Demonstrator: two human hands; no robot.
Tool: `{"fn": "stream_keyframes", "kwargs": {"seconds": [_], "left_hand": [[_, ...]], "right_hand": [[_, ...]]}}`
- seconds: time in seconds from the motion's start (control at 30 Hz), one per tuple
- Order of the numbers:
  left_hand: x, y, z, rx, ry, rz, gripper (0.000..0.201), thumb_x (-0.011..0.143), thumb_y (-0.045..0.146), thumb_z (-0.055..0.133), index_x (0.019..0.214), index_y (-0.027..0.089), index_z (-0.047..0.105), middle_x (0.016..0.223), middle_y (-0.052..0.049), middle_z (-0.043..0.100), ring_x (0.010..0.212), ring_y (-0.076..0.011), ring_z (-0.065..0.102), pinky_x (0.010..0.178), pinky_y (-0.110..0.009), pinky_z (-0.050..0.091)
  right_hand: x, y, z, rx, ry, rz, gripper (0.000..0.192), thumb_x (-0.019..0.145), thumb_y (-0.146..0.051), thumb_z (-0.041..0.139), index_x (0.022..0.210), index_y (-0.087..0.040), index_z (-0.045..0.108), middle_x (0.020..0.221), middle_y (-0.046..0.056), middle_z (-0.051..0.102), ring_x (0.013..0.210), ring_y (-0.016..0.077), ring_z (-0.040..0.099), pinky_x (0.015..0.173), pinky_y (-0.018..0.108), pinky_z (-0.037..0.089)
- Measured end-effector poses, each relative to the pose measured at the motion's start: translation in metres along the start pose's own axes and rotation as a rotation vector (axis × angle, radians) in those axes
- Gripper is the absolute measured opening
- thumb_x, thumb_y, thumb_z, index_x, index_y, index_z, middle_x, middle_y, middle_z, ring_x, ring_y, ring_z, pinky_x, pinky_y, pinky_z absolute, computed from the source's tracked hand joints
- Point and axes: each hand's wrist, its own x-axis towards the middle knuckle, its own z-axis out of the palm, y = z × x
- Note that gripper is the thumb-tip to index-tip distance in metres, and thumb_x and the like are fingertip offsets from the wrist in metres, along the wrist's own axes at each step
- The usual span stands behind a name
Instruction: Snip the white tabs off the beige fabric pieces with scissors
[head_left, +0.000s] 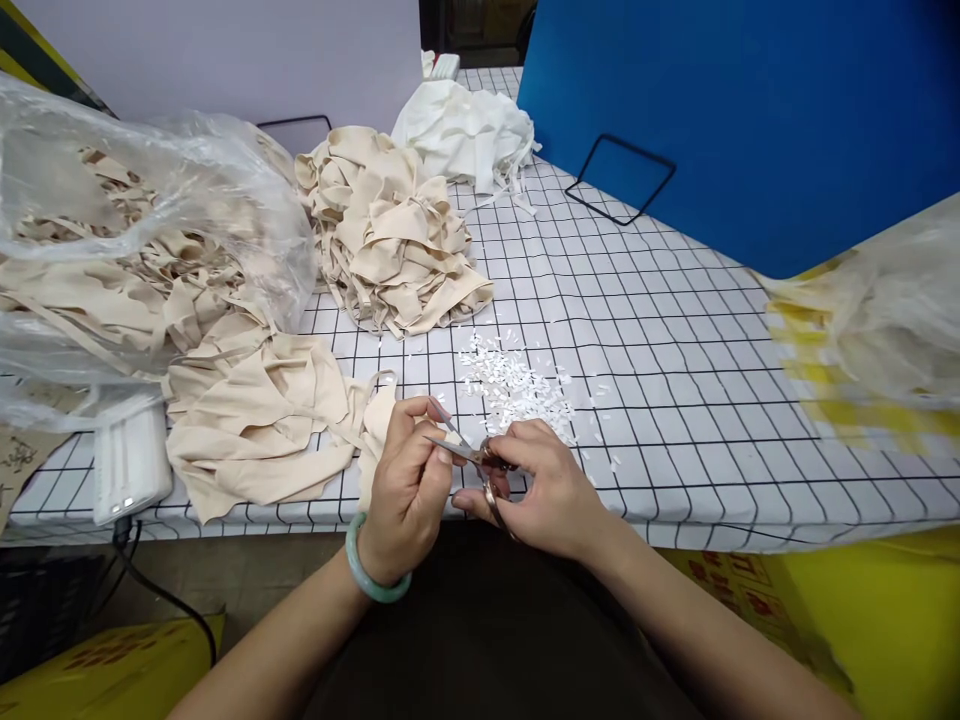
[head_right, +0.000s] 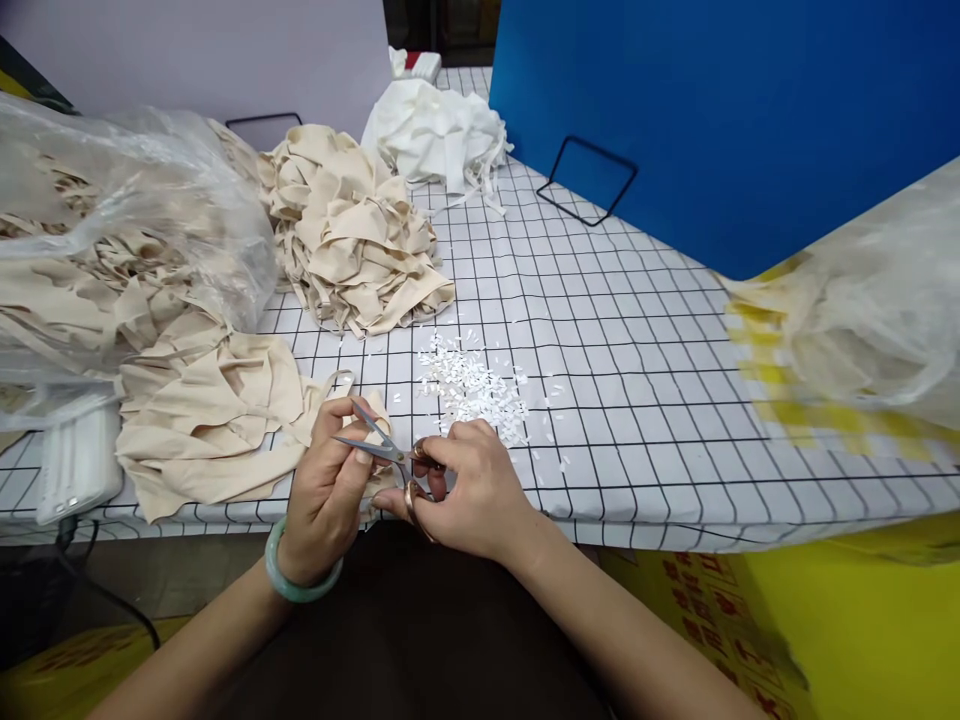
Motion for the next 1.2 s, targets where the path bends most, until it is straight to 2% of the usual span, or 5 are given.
{"fn": "stream_keyframes", "kwargs": {"seconds": [0.5, 0.73, 1.0, 1.1, 1.2], "left_hand": [[0.008, -0.001, 0.015, 0.004, -0.127, 0.04, 0.027, 0.1, 0.016, 0.038, 0.079, 0.02, 0.054, 0.09, -0.008, 0.051, 0.107, -0.0235, 0.049, 0.087, -0.037, 0.045], [0.015, -0.01, 0.038, -0.057, -0.219, 0.014, 0.026, 0.1, 0.018, 0.04, 0.08, 0.019, 0.057, 0.087, -0.007, 0.052, 0.108, -0.0228, 0.051, 0.087, -0.034, 0.047], [-0.023, -0.013, -0.034, 0.614, -0.133, -0.039, 0.023, 0.087, 0.033, 0.068, 0.1, 0.017, 0.058, 0.126, -0.016, 0.053, 0.122, -0.0336, 0.051, 0.103, -0.049, 0.043], [-0.053, -0.026, -0.048, 0.715, -0.171, -0.148, 0.051, 0.086, 0.029, 0.067, 0.132, 0.017, 0.048, 0.131, -0.018, 0.051, 0.118, -0.0352, 0.055, 0.095, -0.05, 0.05], [-0.063, -0.034, -0.046, 0.533, -0.218, -0.165, 0.033, 0.091, 0.012, 0.05, 0.123, 0.019, 0.053, 0.11, -0.011, 0.06, 0.098, -0.0243, 0.063, 0.083, -0.038, 0.055]], "right_hand": [[-0.021, 0.019, 0.001, -0.075, 0.101, 0.051, 0.054, 0.081, -0.061, 0.068, 0.052, -0.021, 0.046, 0.051, -0.001, 0.05, 0.052, 0.0133, 0.044, 0.063, 0.031, 0.039], [-0.039, 0.04, -0.005, 0.006, 0.121, 0.312, 0.057, 0.081, -0.07, 0.062, 0.053, -0.022, 0.048, 0.053, 0.0, 0.049, 0.055, 0.0151, 0.046, 0.055, 0.029, 0.038], [-0.018, 0.029, -0.024, 0.087, 0.051, 0.399, 0.059, 0.074, -0.058, 0.074, 0.12, -0.028, 0.052, 0.128, 0.01, 0.059, 0.093, 0.0255, 0.062, 0.075, 0.039, 0.053], [0.006, 0.013, 0.011, 0.171, -0.118, 0.271, 0.055, 0.073, -0.04, 0.077, 0.12, -0.027, 0.051, 0.118, 0.008, 0.062, 0.086, 0.0231, 0.063, 0.073, 0.038, 0.053], [0.023, -0.004, 0.05, 0.232, -0.202, 0.068, 0.029, 0.072, -0.016, 0.065, 0.098, -0.023, 0.053, 0.09, 0.002, 0.062, 0.077, 0.0195, 0.059, 0.067, 0.032, 0.048]]}}
